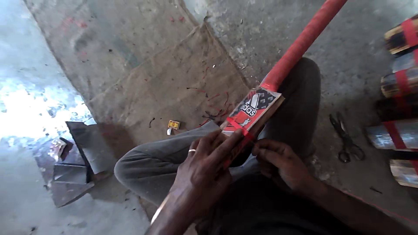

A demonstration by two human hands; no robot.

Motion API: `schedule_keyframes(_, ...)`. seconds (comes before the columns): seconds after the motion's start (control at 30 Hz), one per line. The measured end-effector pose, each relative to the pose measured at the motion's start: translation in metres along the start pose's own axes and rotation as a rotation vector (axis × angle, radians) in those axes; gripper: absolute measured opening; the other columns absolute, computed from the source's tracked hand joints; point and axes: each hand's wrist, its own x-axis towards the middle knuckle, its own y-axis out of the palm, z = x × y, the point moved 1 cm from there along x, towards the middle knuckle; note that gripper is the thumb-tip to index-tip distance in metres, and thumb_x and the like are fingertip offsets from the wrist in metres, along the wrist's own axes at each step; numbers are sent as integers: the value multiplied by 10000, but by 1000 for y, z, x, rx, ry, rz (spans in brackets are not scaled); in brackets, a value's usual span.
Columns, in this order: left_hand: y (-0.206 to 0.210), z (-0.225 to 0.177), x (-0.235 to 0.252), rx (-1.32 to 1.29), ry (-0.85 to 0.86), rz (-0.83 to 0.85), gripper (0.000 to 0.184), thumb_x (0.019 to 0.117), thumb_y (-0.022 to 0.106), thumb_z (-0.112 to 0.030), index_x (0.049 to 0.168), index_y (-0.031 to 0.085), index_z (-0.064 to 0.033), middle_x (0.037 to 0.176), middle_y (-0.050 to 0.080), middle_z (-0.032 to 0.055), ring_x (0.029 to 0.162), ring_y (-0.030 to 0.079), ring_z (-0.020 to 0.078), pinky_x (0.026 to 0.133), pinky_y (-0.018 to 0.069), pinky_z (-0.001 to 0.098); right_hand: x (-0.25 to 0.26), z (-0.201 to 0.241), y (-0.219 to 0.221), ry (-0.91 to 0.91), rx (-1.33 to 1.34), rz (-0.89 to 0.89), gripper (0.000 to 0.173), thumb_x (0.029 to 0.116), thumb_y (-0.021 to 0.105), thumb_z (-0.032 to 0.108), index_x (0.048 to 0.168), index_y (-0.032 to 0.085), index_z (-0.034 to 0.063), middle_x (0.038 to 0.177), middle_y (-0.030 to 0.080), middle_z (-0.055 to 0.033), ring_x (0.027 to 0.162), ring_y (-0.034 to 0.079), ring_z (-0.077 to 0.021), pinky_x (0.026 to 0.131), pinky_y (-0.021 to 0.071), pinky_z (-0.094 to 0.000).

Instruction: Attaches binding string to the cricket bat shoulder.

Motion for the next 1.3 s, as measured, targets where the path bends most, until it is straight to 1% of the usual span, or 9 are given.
schedule_keyframes(0.2, -7, 30, 13, -604, -104, 277, 809, 891, 769, -207, 1562, 381, -437, 1326, 643, -73, 1000, 695, 108, 808, 638, 357, 23, 6, 12, -34, 14, -10, 199, 1044, 530, 172, 1095, 714, 115, 683, 505, -2, 509, 413, -46, 458, 366, -187)
schedule_keyframes(0.3, -7, 22, 8, -133, -145, -44, 676, 943, 696, -375, 1552, 405, -421, 1488, 520, -100, 1197, 614, 148, 902, 572, 490, 40, 9, 18, -21, -29, -35, 238, 1076, 492, 181, 1157, 701, 100, 779, 579, -26, 526, 430, -47, 461, 381, -179)
schedule_keyframes(0.4, 32, 4, 0, 344, -163, -349, 647, 928, 687, -452, 1522, 490, -286, 1561, 451, 98, 1382, 460, 387, 998, 415, 683, 49, 12, 25, 20, -80, -82, 263, 1085, 468, 197, 1199, 688, 110, 759, 568, -25, 496, 407, -50, 430, 357, -180)
schedule_keyframes(0.47, 64, -1, -1, 502, -205, -339, 888, 864, 683, -593, 1612, 314, -289, 1676, 255, 85, 1499, 297, 371, 1042, 340, 700, 42, 7, 24, 47, -133, -109, 256, 1074, 482, 232, 1193, 692, 146, 677, 458, -4, 473, 357, -59, 419, 323, -192)
schedule_keyframes(0.6, 79, 4, 7, 475, -195, -328, 1062, 797, 760, -515, 1650, 181, -263, 1718, 113, 94, 1553, 180, 351, 1057, 338, 694, 11, -15, -7, 74, -250, -178, 250, 1056, 507, 241, 1177, 709, 158, 687, 482, -9, 509, 391, -80, 452, 348, -218)
schedule_keyframes(0.8, 64, 8, 15, 368, -178, -245, 1031, 783, 721, -532, 1644, 233, -242, 1697, 210, 100, 1508, 299, 361, 985, 427, 664, -14, -30, -33, 81, -179, -202, 224, 1050, 517, 230, 1123, 716, 156, 678, 484, -14, 508, 405, -79, 464, 371, -224)
schedule_keyframes(0.93, 47, 11, 15, 231, -158, -150, 850, 818, 702, -563, 1566, 302, -512, 1686, 240, 77, 1461, 379, 366, 905, 472, 661, -13, -19, -28, 47, -170, -137, 215, 1044, 517, 206, 1089, 716, 137, 664, 482, -15, 500, 409, -73, 464, 382, -219)
schedule_keyframes(1.13, -5, 11, 14, -556, -266, 297, 927, 789, 826, -256, 1531, 358, -555, 1475, 520, -137, 1057, 671, 90, 768, 636, 381, -1, 5, -8, -56, -169, -6, 198, 1054, 538, 169, 1094, 724, 115, 727, 568, -31, 540, 463, -56, 486, 414, -192)
schedule_keyframes(1.3, -15, 32, 23, -976, -335, 542, 793, 867, 739, -138, 1542, 427, -414, 1197, 707, 60, 937, 717, 198, 772, 627, 367, 16, 8, 4, -19, -117, 1, 205, 1047, 514, 171, 1081, 708, 113, 685, 516, -22, 500, 418, -61, 444, 367, -199)
